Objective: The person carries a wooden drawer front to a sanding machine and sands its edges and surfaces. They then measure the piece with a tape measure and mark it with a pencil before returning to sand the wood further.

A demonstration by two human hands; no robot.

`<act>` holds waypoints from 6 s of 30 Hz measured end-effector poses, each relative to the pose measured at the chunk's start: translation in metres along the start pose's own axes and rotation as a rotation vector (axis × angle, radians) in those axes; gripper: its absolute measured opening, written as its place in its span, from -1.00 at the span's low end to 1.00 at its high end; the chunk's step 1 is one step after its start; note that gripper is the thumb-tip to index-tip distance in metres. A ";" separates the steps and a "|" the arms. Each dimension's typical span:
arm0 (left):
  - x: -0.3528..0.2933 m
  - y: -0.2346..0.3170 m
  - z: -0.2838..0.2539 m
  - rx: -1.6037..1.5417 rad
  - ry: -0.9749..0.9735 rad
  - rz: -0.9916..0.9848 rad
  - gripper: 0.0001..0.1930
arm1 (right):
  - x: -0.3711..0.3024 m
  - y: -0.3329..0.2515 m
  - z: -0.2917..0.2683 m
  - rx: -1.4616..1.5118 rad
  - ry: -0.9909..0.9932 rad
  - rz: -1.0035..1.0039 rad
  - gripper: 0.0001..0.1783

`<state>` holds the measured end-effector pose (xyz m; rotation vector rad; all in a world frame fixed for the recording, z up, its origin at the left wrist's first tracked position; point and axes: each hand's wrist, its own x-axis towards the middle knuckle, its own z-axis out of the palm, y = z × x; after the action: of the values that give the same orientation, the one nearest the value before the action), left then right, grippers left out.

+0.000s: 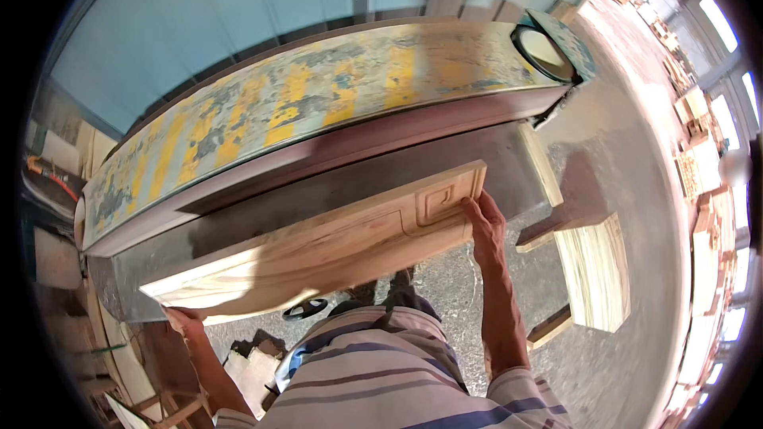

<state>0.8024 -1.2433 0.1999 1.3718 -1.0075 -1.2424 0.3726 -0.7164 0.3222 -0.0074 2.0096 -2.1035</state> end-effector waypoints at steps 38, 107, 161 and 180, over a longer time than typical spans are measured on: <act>-0.120 0.086 0.070 -0.276 -0.225 0.051 -0.20 | 0.044 -0.044 -0.027 -0.007 0.250 -0.115 -0.51; -0.125 0.035 0.075 0.522 -0.345 -0.016 -0.47 | 0.037 0.029 -0.077 -0.657 -0.038 0.052 -0.66; -0.049 0.019 0.040 0.620 -0.303 -0.328 -0.43 | 0.045 0.113 0.044 -0.055 0.565 -0.209 -0.80; 0.064 -0.031 -0.033 0.585 -0.309 -0.174 -0.48 | 0.015 0.084 0.094 -0.292 0.618 -0.095 -0.81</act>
<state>0.8418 -1.2966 0.1581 1.7720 -1.5821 -1.3761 0.3873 -0.8144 0.2427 0.5732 2.6931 -2.0076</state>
